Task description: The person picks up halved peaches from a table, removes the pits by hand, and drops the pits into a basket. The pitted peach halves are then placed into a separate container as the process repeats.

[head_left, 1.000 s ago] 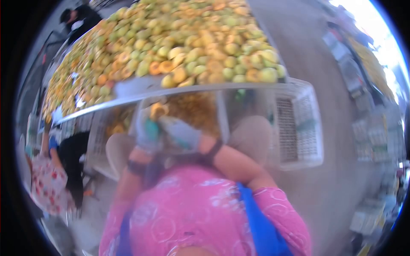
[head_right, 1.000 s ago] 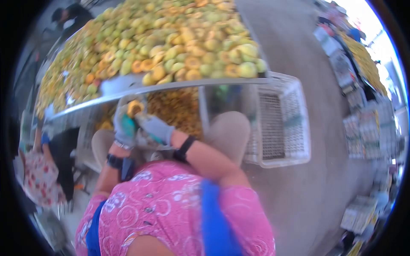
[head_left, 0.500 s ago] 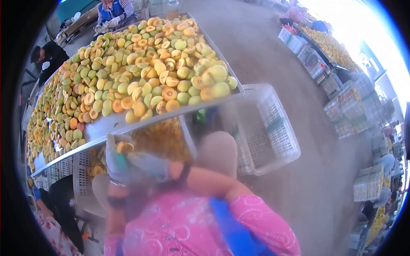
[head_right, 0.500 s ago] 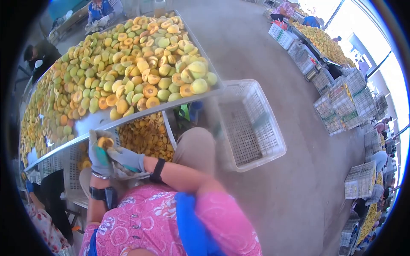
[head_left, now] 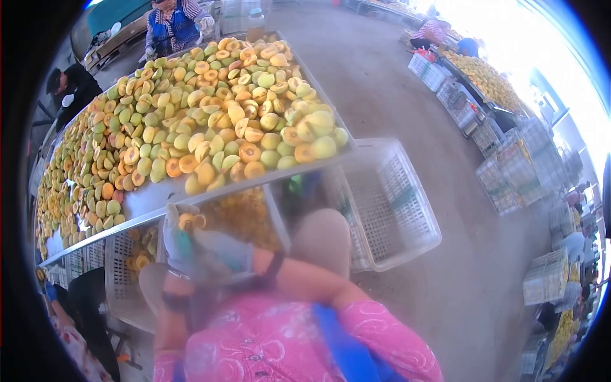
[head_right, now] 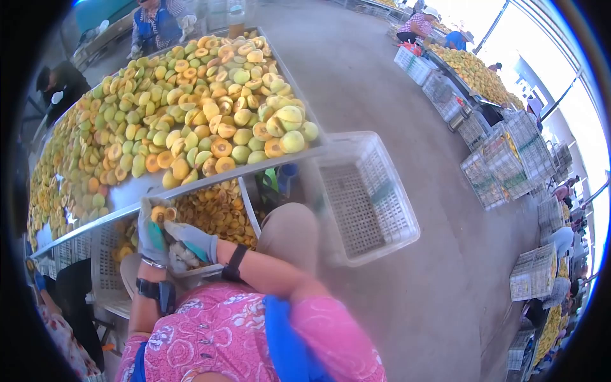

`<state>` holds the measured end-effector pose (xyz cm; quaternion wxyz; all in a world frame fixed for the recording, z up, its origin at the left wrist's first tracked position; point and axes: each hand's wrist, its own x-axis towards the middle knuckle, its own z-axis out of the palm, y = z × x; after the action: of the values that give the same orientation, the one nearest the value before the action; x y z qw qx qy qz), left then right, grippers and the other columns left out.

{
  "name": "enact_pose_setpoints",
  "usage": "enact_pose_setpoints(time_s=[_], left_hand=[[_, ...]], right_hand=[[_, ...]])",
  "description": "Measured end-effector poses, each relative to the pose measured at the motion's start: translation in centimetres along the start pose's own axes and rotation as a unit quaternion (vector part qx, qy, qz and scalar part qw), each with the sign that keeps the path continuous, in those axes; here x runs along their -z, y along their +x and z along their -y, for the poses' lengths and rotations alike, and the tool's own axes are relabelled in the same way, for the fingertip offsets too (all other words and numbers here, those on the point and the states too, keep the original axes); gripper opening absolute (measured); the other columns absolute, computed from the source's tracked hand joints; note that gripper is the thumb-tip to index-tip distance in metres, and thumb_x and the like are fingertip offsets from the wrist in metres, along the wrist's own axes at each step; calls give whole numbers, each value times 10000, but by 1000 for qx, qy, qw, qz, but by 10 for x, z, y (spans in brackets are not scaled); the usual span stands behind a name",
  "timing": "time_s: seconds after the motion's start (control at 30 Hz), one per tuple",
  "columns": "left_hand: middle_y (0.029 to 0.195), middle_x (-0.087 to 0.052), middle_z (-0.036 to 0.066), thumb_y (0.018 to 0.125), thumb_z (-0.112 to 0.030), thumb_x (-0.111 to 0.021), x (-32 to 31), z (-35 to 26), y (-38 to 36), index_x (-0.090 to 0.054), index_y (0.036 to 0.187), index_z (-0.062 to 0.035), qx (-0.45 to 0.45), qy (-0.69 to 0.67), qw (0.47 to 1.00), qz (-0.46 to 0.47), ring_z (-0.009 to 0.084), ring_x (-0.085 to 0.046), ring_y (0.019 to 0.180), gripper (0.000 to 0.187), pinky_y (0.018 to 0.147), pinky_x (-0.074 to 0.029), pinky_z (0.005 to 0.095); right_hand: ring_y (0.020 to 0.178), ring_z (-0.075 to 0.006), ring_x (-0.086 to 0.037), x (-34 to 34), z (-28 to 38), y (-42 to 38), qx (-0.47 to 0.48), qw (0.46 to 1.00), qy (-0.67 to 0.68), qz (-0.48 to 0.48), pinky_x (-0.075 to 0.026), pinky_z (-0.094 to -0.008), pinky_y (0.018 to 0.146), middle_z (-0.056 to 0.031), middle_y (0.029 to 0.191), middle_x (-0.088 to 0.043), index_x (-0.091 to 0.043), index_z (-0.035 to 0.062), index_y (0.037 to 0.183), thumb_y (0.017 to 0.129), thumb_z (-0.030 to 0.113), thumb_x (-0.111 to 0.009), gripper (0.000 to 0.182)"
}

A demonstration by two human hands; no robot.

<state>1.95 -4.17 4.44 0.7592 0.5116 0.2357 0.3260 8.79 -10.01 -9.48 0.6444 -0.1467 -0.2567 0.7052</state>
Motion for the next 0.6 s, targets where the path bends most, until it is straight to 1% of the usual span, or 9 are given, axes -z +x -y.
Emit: enact_pose_setpoints(time_s=[0.13,0.2,0.23,0.3,0.43,0.47,0.5,0.57,0.6], left_hand=[[806,-576,47,978,-275,-445,8,-4,-2,-566,920,-43,-15,-29,999,25,136,-554,737,268,689,-467,264],[820,-578,47,967,-227,-461,14,-4,-4,-562,938,-43,-5,-15,998,53,131,-553,753,212,698,-471,261],[833,-580,46,956,-178,-477,15,-6,-6,-559,955,-43,5,-1,997,80,127,-552,768,158,706,-475,259],[830,-581,39,935,-111,-485,15,-6,-13,-556,966,-47,2,17,994,107,115,-549,764,100,696,-470,242],[914,-592,10,906,-41,-521,28,16,-10,-589,998,-41,-8,62,997,51,88,-561,832,114,757,-466,224],[917,-591,5,907,-43,-522,22,10,-13,-589,1017,-38,-25,91,994,62,86,-560,830,129,753,-470,226],[920,-589,1,907,-46,-523,19,7,-15,-589,1036,-35,-43,121,989,74,83,-558,827,145,748,-473,227],[933,-593,6,908,-60,-526,24,5,-15,-581,1080,-27,-28,110,989,90,92,-562,828,183,755,-473,226],[962,-601,16,913,-78,-522,24,0,-17,-580,1086,-26,41,53,991,111,100,-567,852,189,767,-473,229]], right_hand=[[772,-51,-523,-8,10,-11,4,982,170,80,-455,-170,640,-11,873,-556,-548,65,1100,1009,298,-350,319],[306,-64,-324,-34,27,-20,-32,973,218,71,-235,-215,268,49,494,-386,-467,144,786,949,500,-406,397],[306,-64,-324,-38,27,-20,-35,973,216,71,-235,-215,268,49,494,-386,-467,144,786,949,500,-406,397],[307,-64,-310,-42,27,-19,13,995,83,-58,-248,-216,272,46,528,-409,-502,135,831,941,512,-416,402],[311,-66,-319,-22,3,-4,-9,989,86,-119,-254,-221,277,39,562,-439,-541,134,909,949,495,-412,385],[319,-70,-332,-16,-7,6,132,969,-102,-180,-254,-226,279,36,578,-452,-548,136,930,956,486,-399,381],[328,-73,-346,-13,-13,12,266,893,-284,-229,-254,-231,280,34,594,-465,-555,139,951,963,478,-386,380],[350,-74,-331,-37,15,-16,16,972,38,-232,-242,-229,285,51,612,-441,-529,132,931,977,481,-327,406],[345,-68,-316,-47,26,-23,13,977,128,-167,-239,-223,284,59,588,-406,-527,130,934,971,497,-329,418]])
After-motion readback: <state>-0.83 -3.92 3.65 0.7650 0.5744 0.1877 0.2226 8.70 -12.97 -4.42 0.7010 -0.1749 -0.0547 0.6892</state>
